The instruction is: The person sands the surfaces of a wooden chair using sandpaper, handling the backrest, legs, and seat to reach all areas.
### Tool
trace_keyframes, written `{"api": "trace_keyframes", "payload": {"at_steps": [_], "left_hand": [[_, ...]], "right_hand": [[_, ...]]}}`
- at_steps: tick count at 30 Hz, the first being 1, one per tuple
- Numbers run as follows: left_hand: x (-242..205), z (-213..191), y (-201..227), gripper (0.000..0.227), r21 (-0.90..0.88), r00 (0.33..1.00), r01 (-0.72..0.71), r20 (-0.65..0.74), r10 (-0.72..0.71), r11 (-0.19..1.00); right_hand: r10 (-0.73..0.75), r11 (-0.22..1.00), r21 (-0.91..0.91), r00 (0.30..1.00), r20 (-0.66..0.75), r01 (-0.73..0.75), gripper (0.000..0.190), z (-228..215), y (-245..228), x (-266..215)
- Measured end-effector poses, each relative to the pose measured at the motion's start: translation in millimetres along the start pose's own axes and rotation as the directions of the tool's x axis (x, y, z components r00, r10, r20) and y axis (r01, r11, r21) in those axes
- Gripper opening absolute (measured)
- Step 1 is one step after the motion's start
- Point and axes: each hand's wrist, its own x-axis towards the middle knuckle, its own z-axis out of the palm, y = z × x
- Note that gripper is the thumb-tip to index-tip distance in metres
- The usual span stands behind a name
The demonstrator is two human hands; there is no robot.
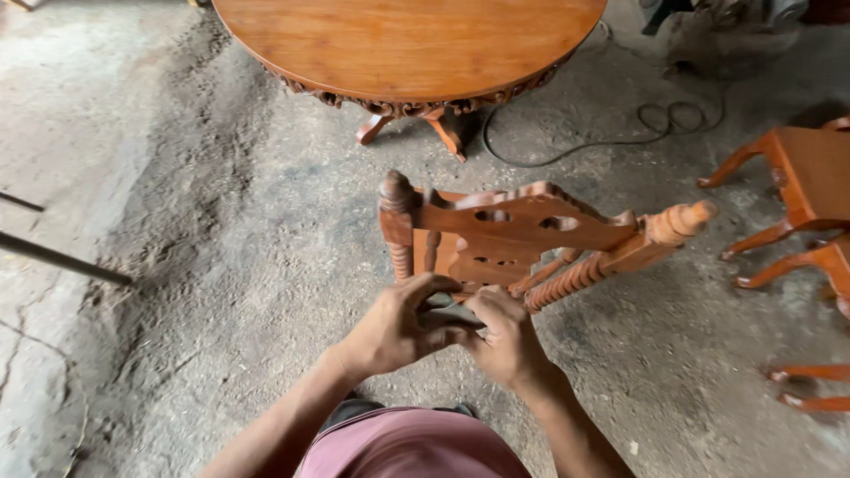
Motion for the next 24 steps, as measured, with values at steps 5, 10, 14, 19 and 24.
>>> {"api": "trace_keyframes", "payload": {"at_steps": [5, 10, 14, 19, 24], "left_hand": [[-19.7, -55.9, -49.2, 0.038, -0.193, 0.965, 0.259, 0.098, -0.244, 0.946], [-5.1, -143.3, -129.3, 0.034, -0.214, 0.902, -0.182, -0.426, 0.076, 0.96], [37.2, -99.0, -169.0, 0.039, -0.162, 0.804, -0.406, -0.531, 0.267, 0.899], [16.5, -25.0, -235.0, 0.048, -0.412, 0.868, -0.31, -0.49, 0.079, 0.857], [8.4, -48.2, -269.7, 0.048, -0.386, 0.963, -0.109, -0.271, 0.0, 0.916]], "right_hand": [[-0.129, 0.957, -0.26, 0.992, 0.001, 0.125, 0.024, 22.3, -45.6, 59.3], [-0.161, 0.778, -0.628, 0.959, -0.235, -0.023, 0.021, 24.2, -34.8, 146.0], [0.03, 0.489, -0.849, 0.977, -0.211, -0.199, 0.03, 56.6, -6.7, 179.8], [0.145, 0.295, -0.907, 0.952, -0.268, -0.3, 0.038, 72.0, 3.9, 178.1], [0.143, 0.283, -0.915, 0.956, -0.257, -0.288, 0.04, 74.5, 8.9, 181.9]]}}
